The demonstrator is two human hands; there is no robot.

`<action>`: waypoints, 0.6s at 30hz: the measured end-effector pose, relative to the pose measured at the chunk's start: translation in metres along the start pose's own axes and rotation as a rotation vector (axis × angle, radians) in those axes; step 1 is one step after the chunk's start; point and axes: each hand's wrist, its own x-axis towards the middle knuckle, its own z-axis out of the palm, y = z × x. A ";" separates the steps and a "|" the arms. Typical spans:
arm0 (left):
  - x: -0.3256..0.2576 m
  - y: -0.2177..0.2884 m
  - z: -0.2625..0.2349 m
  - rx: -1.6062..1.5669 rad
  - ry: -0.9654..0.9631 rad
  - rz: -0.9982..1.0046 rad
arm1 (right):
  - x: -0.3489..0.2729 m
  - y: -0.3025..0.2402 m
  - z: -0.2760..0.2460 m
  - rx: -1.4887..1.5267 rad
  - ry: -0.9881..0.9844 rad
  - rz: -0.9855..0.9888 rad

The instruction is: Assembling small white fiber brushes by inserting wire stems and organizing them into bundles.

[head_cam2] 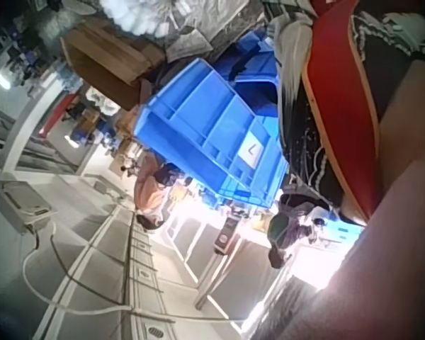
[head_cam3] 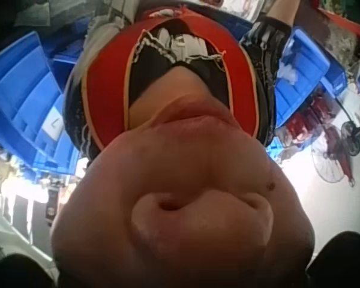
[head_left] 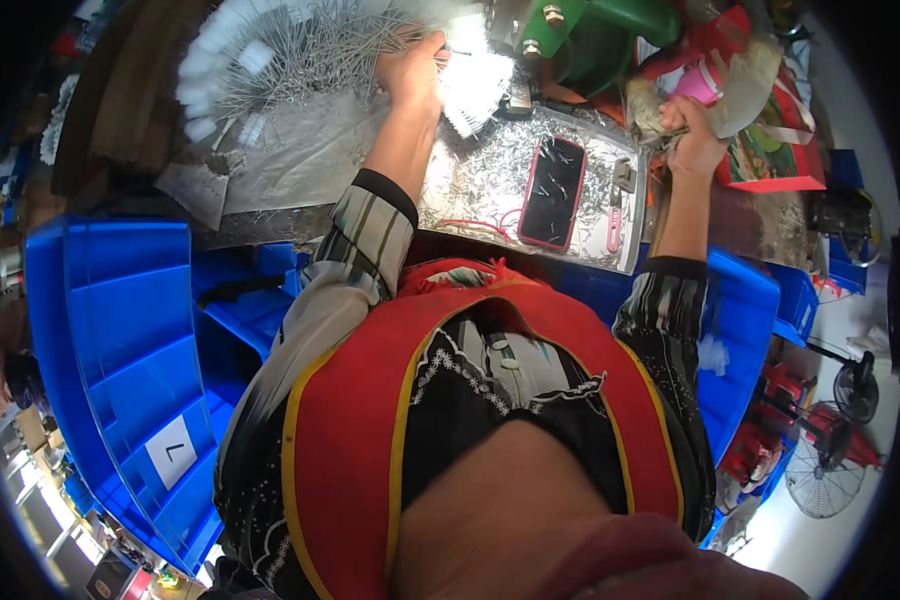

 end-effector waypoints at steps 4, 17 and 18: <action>-0.005 0.008 0.003 0.033 -0.035 0.004 | 0.012 -0.035 0.002 -0.080 0.036 0.190; 0.000 0.003 0.007 0.124 -0.041 -0.053 | -0.002 -0.011 0.005 -0.073 0.100 -0.150; 0.005 0.001 0.006 0.136 -0.102 -0.061 | -0.003 0.003 0.001 -0.018 0.030 -0.154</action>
